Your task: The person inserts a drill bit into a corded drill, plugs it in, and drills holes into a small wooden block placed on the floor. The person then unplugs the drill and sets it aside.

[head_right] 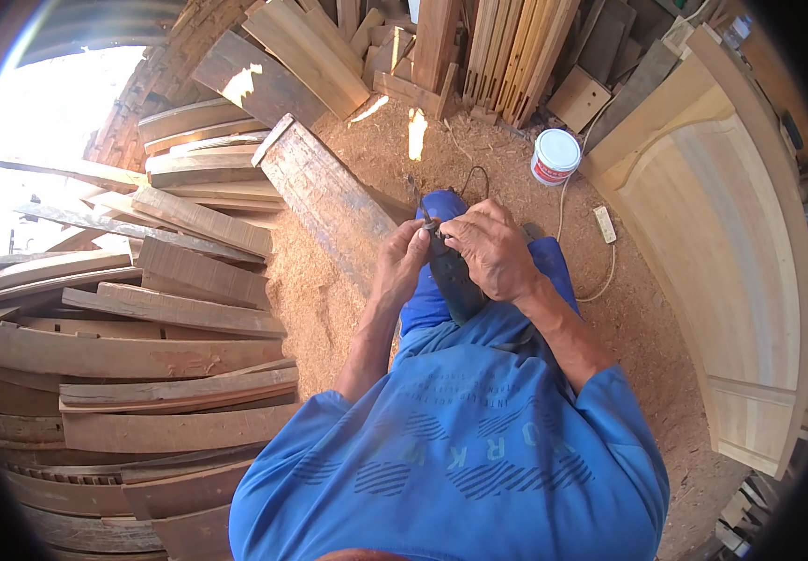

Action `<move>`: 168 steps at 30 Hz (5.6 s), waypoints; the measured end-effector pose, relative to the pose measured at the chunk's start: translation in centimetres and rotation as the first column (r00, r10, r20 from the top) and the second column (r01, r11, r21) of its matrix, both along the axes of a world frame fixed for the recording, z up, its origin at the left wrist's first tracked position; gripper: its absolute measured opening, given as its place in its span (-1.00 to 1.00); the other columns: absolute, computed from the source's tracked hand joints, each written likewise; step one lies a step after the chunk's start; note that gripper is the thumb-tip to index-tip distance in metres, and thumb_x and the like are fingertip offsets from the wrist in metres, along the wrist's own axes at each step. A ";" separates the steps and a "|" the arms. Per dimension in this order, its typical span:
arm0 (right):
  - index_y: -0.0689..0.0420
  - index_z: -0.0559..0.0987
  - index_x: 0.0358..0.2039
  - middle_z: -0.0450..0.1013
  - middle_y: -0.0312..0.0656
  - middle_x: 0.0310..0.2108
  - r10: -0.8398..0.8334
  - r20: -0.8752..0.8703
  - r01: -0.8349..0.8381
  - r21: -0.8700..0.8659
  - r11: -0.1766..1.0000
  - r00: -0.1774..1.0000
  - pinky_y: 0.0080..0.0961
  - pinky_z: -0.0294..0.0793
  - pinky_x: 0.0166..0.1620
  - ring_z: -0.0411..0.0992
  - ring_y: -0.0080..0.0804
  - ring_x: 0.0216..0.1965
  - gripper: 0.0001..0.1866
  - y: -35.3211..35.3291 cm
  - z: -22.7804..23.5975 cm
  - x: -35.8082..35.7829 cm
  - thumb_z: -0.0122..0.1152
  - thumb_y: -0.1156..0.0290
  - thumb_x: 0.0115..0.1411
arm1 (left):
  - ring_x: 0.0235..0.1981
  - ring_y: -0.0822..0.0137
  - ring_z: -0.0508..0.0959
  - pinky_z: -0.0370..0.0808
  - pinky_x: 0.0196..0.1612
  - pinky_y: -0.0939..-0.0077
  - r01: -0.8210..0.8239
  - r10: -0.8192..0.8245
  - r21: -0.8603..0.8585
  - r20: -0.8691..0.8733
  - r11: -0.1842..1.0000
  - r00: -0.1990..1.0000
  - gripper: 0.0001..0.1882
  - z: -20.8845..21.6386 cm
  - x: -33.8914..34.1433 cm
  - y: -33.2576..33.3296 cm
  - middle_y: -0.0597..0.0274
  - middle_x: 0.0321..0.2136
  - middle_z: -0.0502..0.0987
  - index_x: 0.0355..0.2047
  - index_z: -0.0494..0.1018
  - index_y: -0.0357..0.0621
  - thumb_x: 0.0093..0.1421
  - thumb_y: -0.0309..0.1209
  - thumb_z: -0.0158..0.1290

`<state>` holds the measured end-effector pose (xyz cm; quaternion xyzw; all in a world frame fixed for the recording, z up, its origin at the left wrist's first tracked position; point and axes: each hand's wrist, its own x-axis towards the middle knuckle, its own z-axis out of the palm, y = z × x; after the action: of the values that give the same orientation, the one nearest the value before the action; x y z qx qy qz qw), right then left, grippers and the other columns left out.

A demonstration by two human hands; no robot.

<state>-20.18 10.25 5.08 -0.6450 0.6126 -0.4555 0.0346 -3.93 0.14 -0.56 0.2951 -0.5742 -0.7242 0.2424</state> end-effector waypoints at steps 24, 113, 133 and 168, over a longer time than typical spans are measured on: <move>0.11 0.55 -0.22 0.53 -0.13 -0.39 -0.037 0.175 -0.001 0.214 0.977 0.984 -0.26 0.49 -0.24 0.47 -0.12 -0.35 -0.76 0.0 0.2 -1.1 0.34 0.56 0.06 | -0.34 0.58 0.40 0.39 -0.27 0.60 -0.071 0.075 -0.184 0.016 0.980 0.997 -0.72 0.6 -0.6 0.3 0.42 -0.42 0.49 -0.21 0.50 -0.27 0.34 -0.25 0.13; 0.21 0.54 -0.27 0.54 -0.14 -0.38 0.031 0.251 -0.087 0.217 0.972 0.968 -0.24 0.47 -0.17 0.46 -0.10 -0.26 -0.86 0.5 0.7 -2.3 0.28 0.52 0.15 | -0.16 0.43 0.55 0.50 -0.08 0.47 0.010 -0.015 -0.100 -0.050 0.995 0.999 -0.61 -0.2 -1.3 0.8 0.21 -0.19 0.58 0.02 0.43 -0.29 0.44 -0.18 -0.07; 0.26 0.57 -0.25 0.51 -0.02 -0.41 -0.193 0.368 0.195 0.031 0.980 0.910 -0.29 0.50 -0.27 0.53 -0.13 -0.37 -0.52 -0.2 -3.7 1.9 -0.12 0.07 0.45 | -0.50 0.00 0.56 0.47 -0.41 0.23 -0.157 0.263 -0.601 0.092 0.784 0.960 -0.75 1.4 -3.9 3.6 -0.07 -0.51 0.52 -0.18 0.38 -0.28 0.34 -0.30 0.07; 0.18 0.58 -0.21 0.52 -0.11 -0.31 -0.101 0.313 0.054 0.155 0.986 0.944 -0.28 0.49 -0.13 0.46 -0.14 -0.21 -0.82 0.9 -0.7 0.6 0.31 0.51 0.15 | -0.10 0.38 0.55 0.48 0.02 0.43 0.045 -0.036 0.106 -0.081 0.993 0.996 -0.40 0.3 0.0 0.0 0.13 -0.10 0.55 0.15 0.38 -0.34 0.41 -0.01 -0.07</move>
<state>-19.54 11.10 4.35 -0.5338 0.6552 -0.5094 0.1622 -3.94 0.15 -0.26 0.2673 -0.5301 -0.7699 0.2339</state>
